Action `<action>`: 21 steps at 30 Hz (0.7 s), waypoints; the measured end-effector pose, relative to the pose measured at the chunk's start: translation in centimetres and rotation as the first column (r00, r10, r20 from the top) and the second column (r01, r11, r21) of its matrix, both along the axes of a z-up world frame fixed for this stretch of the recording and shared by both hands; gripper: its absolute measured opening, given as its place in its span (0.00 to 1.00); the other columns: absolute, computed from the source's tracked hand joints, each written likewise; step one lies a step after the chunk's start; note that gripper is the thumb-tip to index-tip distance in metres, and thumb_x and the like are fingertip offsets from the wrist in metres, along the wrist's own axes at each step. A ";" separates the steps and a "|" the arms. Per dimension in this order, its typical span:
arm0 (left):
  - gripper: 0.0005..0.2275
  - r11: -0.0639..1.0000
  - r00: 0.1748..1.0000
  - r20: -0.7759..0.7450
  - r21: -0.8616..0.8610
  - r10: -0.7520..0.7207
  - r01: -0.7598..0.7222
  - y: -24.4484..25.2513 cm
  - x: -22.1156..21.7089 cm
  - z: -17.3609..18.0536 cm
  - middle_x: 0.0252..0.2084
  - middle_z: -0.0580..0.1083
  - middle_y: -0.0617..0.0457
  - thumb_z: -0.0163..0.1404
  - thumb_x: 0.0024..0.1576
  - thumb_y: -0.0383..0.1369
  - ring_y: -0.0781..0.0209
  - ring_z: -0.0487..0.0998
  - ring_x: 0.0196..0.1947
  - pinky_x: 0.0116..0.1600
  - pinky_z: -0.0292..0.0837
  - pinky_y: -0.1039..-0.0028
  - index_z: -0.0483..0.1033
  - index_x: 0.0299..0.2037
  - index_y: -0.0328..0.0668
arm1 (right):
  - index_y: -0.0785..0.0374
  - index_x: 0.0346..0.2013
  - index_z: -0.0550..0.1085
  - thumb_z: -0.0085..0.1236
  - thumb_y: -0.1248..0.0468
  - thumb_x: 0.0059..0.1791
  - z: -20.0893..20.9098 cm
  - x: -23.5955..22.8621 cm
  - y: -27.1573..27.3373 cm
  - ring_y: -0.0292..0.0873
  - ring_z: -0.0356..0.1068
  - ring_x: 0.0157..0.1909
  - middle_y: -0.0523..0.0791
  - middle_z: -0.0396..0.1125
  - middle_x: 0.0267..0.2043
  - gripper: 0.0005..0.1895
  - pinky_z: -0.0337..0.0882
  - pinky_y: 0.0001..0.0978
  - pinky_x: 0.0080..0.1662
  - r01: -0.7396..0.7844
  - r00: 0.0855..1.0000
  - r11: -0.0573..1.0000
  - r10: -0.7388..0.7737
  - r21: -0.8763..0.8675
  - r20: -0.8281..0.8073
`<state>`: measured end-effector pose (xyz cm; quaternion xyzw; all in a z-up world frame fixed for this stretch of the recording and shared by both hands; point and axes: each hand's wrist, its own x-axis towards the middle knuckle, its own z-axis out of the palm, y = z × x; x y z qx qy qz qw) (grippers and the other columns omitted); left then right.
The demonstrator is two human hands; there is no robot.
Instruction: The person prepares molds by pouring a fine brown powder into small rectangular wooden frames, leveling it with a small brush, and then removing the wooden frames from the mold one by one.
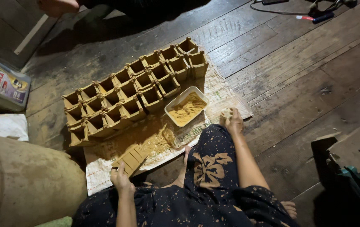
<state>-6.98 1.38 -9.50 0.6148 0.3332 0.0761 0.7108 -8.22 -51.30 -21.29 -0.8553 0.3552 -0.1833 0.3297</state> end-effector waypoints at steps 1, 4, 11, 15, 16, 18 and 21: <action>0.18 1.000 1.000 0.000 -0.006 0.002 -0.002 0.5 -0.2 -0.7 0.48 0.69 0.45 0.55 0.59 0.32 0.55 0.72 0.50 0.56 0.71 0.66 0.62 0.54 0.32 | 0.46 0.61 0.67 0.67 0.54 0.47 2.1 -0.9 0.8 0.41 0.74 0.40 0.41 0.71 0.53 0.29 0.71 0.30 0.31 -0.002 1.000 1.000 0.002 -0.006 0.000; 0.21 0.999 0.989 0.144 -0.037 -0.019 0.024 1.7 -0.8 -2.3 0.30 0.54 0.62 0.55 0.59 0.31 0.70 0.56 0.31 0.39 0.58 0.79 0.48 0.29 0.56 | 0.53 0.59 0.68 0.68 0.63 0.46 7.4 -3.2 3.2 0.44 0.70 0.52 0.47 0.66 0.60 0.28 0.77 0.24 0.42 0.034 0.985 0.996 -0.047 0.080 0.164; 0.11 0.982 0.942 0.302 -0.071 -0.149 0.178 4.8 -1.1 -8.0 0.52 0.73 0.44 0.50 0.59 0.23 0.53 0.75 0.53 0.58 0.74 0.63 0.71 0.51 0.39 | 0.64 0.55 0.73 0.59 0.67 0.49 16.6 -3.2 13.6 0.47 0.70 0.46 0.48 0.73 0.49 0.18 0.71 0.35 0.49 -0.141 0.919 0.965 0.210 -0.221 0.332; 0.14 0.988 0.875 0.465 -0.010 -0.131 0.154 4.2 -2.9 -2.6 0.52 0.69 0.32 0.56 0.60 0.30 0.47 0.73 0.54 0.60 0.73 0.55 0.72 0.54 0.30 | 0.67 0.56 0.73 0.68 0.64 0.43 13.2 -2.1 19.1 0.71 0.68 0.51 0.63 0.68 0.50 0.28 0.71 0.58 0.54 -0.520 0.775 0.774 0.605 -0.361 0.181; 0.14 0.994 0.900 0.423 0.002 -0.099 0.108 3.6 -3.8 -1.3 0.52 0.69 0.32 0.56 0.60 0.30 0.47 0.73 0.54 0.60 0.73 0.55 0.72 0.54 0.30 | 0.67 0.56 0.73 0.68 0.64 0.43 11.6 -2.7 19.8 0.71 0.68 0.51 0.63 0.68 0.50 0.28 0.71 0.58 0.54 -0.570 0.755 0.756 0.637 -0.323 0.159; 0.11 0.923 0.970 0.198 -0.380 0.143 -0.059 1.5 -2.1 1.2 0.43 0.77 0.52 0.59 0.55 0.34 0.57 0.80 0.43 0.50 0.80 0.65 0.76 0.46 0.46 | 0.50 0.66 0.70 0.70 0.51 0.41 9.4 -1.4 20.2 0.63 0.72 0.52 0.52 0.68 0.54 0.39 0.77 0.54 0.46 -0.644 0.757 0.632 0.609 -0.431 -0.238; 0.10 0.892 0.967 0.174 -0.443 0.184 -0.090 0.9 -2.8 4.3 0.38 0.78 0.50 0.62 0.52 0.36 0.56 0.82 0.40 0.46 0.82 0.63 0.77 0.39 0.45 | 0.50 0.68 0.67 0.71 0.48 0.41 11.5 -1.7 22.3 0.59 0.68 0.53 0.49 0.66 0.54 0.42 0.74 0.51 0.49 -0.694 0.714 0.544 0.601 -0.471 -0.359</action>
